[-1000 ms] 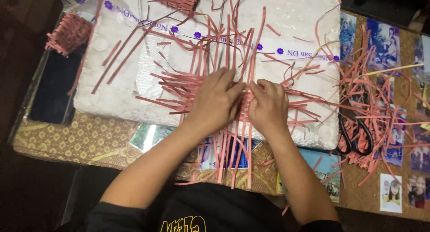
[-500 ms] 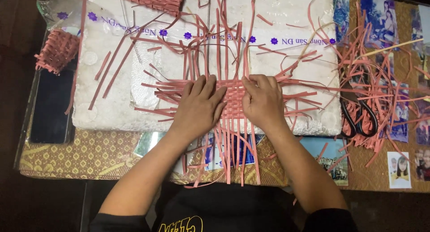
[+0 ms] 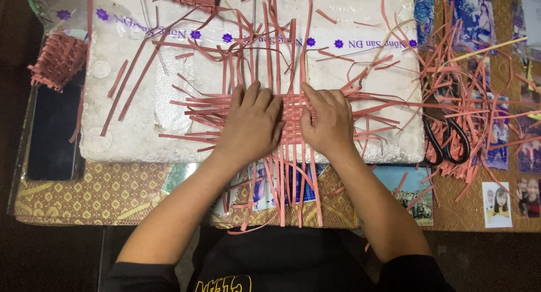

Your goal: Weaving thin pink plastic strips together to create a flat mat or base for a product.

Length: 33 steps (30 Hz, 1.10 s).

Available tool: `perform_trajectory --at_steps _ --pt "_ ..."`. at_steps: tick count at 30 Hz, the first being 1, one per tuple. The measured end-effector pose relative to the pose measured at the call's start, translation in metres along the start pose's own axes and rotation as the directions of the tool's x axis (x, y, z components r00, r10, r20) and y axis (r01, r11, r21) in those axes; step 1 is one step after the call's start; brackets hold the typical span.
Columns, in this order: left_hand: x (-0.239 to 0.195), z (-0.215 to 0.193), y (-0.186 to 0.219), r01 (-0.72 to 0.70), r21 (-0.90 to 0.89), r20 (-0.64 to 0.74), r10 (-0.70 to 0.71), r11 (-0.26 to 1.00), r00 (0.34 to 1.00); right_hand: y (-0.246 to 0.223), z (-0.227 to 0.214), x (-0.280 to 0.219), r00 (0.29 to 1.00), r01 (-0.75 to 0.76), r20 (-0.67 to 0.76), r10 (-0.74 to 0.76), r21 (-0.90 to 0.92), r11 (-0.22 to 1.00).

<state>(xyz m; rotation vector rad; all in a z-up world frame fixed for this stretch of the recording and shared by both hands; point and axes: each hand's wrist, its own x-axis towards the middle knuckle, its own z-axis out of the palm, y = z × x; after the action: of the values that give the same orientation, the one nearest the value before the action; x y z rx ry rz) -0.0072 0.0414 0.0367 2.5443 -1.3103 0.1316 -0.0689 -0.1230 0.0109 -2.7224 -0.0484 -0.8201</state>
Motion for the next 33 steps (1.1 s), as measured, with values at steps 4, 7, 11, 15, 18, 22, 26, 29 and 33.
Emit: perform_trajectory --at_steps 4,7,11,15,18,22,26,29,33 --pt "0.003 -0.006 0.023 0.069 0.008 -0.020 -0.069 0.998 0.997 0.001 0.001 -0.001 1.000 -0.007 0.004 0.007 0.002 1.000" --pt "0.010 0.000 0.030 -0.003 -0.053 -0.012 0.002 0.999 1.000 -0.006 -0.006 0.003 0.999 -0.033 -0.019 0.033 0.046 0.998" --pt "0.015 0.022 0.023 -0.129 -0.161 -0.031 0.125 0.978 0.992 -0.009 -0.008 0.004 0.995 -0.094 0.024 0.093 0.061 0.994" --pt "0.014 0.021 0.024 -0.120 -0.207 -0.010 0.120 0.971 0.993 -0.009 -0.012 0.005 0.997 -0.076 -0.008 0.077 0.072 0.995" --pt "0.018 0.013 0.025 -0.116 -0.157 0.035 0.123 0.981 0.992 -0.003 -0.010 0.004 0.998 -0.063 -0.004 0.064 0.111 0.992" --pt "0.019 0.018 0.029 -0.132 -0.103 0.005 0.133 0.986 0.991 -0.002 -0.019 -0.008 0.988 -0.144 -0.022 0.153 0.228 0.963" --pt "0.018 0.021 0.030 -0.092 -0.104 0.013 0.094 0.990 0.995 -0.023 -0.083 -0.001 0.926 -0.140 -0.159 0.341 0.696 0.705" --pt "0.021 0.011 0.031 -0.073 -0.118 0.078 0.082 0.990 0.993 0.030 -0.143 0.007 0.837 -0.080 -0.332 0.434 0.711 0.698" --pt "0.022 0.005 0.032 -0.065 -0.130 0.124 0.081 0.989 0.989 0.129 -0.179 0.025 0.566 -0.678 -0.162 0.809 0.467 0.568"
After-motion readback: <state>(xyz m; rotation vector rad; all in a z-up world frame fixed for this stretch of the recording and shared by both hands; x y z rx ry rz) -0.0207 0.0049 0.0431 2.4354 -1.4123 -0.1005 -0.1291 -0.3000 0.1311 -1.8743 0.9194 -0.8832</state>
